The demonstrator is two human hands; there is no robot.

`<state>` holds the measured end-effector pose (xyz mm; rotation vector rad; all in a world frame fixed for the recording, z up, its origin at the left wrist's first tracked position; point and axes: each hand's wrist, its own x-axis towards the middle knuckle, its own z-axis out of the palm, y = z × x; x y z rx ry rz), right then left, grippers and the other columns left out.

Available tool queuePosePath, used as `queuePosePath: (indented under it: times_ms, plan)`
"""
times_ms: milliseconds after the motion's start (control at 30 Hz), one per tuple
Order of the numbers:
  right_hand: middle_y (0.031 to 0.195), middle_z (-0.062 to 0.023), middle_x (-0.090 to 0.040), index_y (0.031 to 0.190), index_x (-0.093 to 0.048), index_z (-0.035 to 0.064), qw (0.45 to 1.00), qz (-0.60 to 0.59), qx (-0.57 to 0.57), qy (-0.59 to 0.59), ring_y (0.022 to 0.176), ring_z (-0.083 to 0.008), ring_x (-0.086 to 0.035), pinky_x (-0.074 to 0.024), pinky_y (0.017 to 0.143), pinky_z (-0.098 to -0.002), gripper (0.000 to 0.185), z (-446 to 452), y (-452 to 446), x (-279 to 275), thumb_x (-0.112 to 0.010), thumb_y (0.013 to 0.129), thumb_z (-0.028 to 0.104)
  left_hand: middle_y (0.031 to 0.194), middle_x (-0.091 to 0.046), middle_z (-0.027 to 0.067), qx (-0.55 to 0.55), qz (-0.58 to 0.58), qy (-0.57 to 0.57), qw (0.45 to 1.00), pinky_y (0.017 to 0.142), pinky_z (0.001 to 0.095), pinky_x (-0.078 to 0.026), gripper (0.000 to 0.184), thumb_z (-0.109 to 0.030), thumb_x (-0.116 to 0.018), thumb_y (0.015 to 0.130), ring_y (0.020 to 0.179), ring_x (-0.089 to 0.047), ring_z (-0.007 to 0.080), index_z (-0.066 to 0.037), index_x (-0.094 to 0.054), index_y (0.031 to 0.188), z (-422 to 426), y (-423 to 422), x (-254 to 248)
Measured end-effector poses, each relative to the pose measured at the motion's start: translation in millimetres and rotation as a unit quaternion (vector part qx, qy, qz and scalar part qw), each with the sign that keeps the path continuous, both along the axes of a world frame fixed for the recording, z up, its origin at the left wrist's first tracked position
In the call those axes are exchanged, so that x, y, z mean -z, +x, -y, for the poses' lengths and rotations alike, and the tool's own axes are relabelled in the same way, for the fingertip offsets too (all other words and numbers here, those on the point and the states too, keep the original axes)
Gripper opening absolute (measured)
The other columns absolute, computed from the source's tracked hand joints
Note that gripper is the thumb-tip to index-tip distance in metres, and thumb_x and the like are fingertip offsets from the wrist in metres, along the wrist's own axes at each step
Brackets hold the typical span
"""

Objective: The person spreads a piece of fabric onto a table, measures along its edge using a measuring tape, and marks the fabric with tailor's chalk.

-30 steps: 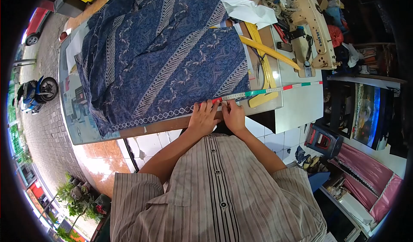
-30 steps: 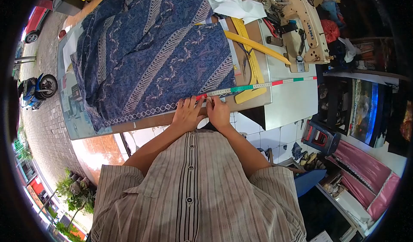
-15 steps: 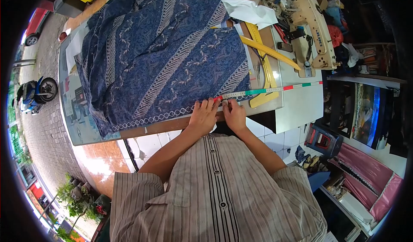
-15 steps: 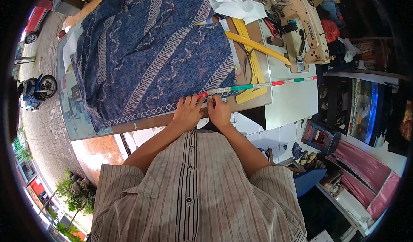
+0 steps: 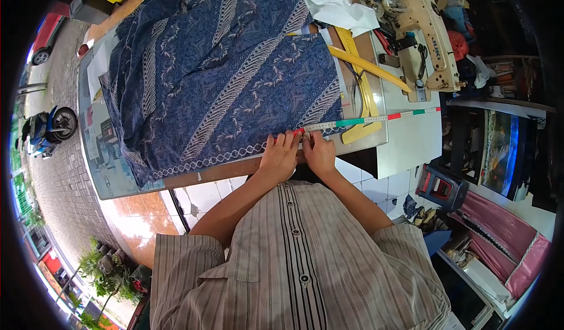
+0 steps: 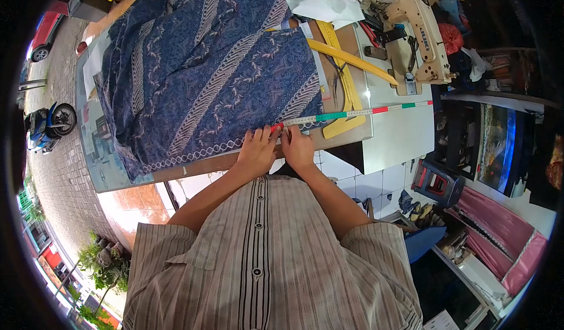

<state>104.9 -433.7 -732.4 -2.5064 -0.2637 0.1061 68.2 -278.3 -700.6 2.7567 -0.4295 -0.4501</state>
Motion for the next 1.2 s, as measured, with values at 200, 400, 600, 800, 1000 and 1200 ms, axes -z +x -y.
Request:
queuePosePath:
  times_ms: [200,400,600,800,1000,1200]
  plan:
    - [0.066,-0.0179,-0.064,0.084,-0.059,0.0015,0.987,-0.081,-0.130,-0.048,0.062,-0.0377,-0.065,-0.0506,0.060,-0.0463,0.015,34,-10,-37,-0.063,0.088,0.015,0.124,-0.047,0.0147,-0.015,0.030,-0.030,0.999,0.099,0.0511,-0.036,0.065,-0.028,-0.064,0.085,0.113,-0.047,0.0298,-0.004,-0.043,0.141,-1,-1,2]
    - [0.075,-0.0178,-0.066,0.089,-0.061,-0.0010,0.988,-0.113,-0.036,0.094,0.068,-0.0373,-0.065,-0.0514,0.063,-0.0439,0.019,60,4,-64,-0.067,0.088,0.016,0.107,-0.055,0.0078,-0.012,0.104,-0.055,0.993,0.093,0.0448,-0.043,0.051,-0.022,-0.064,0.080,0.100,-0.055,0.0269,-0.008,-0.057,0.129,-15,5,17]
    - [0.090,-0.0156,-0.067,0.091,-0.062,0.0026,0.981,-0.018,-0.148,0.128,0.086,-0.0351,-0.064,-0.0491,0.074,-0.0435,0.013,65,30,-49,-0.069,0.084,0.012,0.095,-0.055,0.0059,-0.110,0.179,-0.093,0.973,0.080,0.0391,-0.047,0.032,-0.013,-0.067,0.079,0.090,-0.057,0.0264,-0.011,-0.064,0.111,-15,12,27]
    - [0.108,-0.0050,-0.064,0.091,-0.063,0.0078,0.951,0.027,-0.294,0.095,0.103,-0.0277,-0.059,-0.0443,0.085,-0.0432,0.013,43,51,-40,-0.068,0.083,0.017,0.095,-0.055,0.0073,-0.143,0.147,-0.025,0.978,0.077,0.0438,-0.045,0.018,-0.015,-0.068,0.081,0.089,-0.056,0.0291,-0.011,-0.060,0.097,-5,10,19]
    - [0.102,-0.0027,-0.063,0.090,-0.065,0.0104,0.944,0.020,-0.329,0.007,0.105,-0.0267,-0.056,-0.0420,0.086,-0.0477,0.011,29,44,-24,-0.064,0.085,0.020,0.092,-0.054,0.0077,-0.174,0.133,-0.019,0.976,0.074,0.0437,-0.043,0.018,-0.019,-0.069,0.081,0.088,-0.056,0.0294,-0.010,-0.058,0.094,-9,-4,28]
    - [0.090,-0.0074,-0.066,0.085,-0.065,0.0072,0.949,-0.059,-0.308,0.004,0.091,-0.0285,-0.062,-0.0458,0.080,-0.0441,0.012,23,9,-45,-0.066,0.084,0.019,0.092,-0.054,0.0066,-0.061,0.117,-0.098,0.986,0.078,0.0426,-0.042,0.019,-0.027,-0.066,0.086,0.091,-0.056,0.0262,-0.011,-0.058,0.090,-29,-6,17]
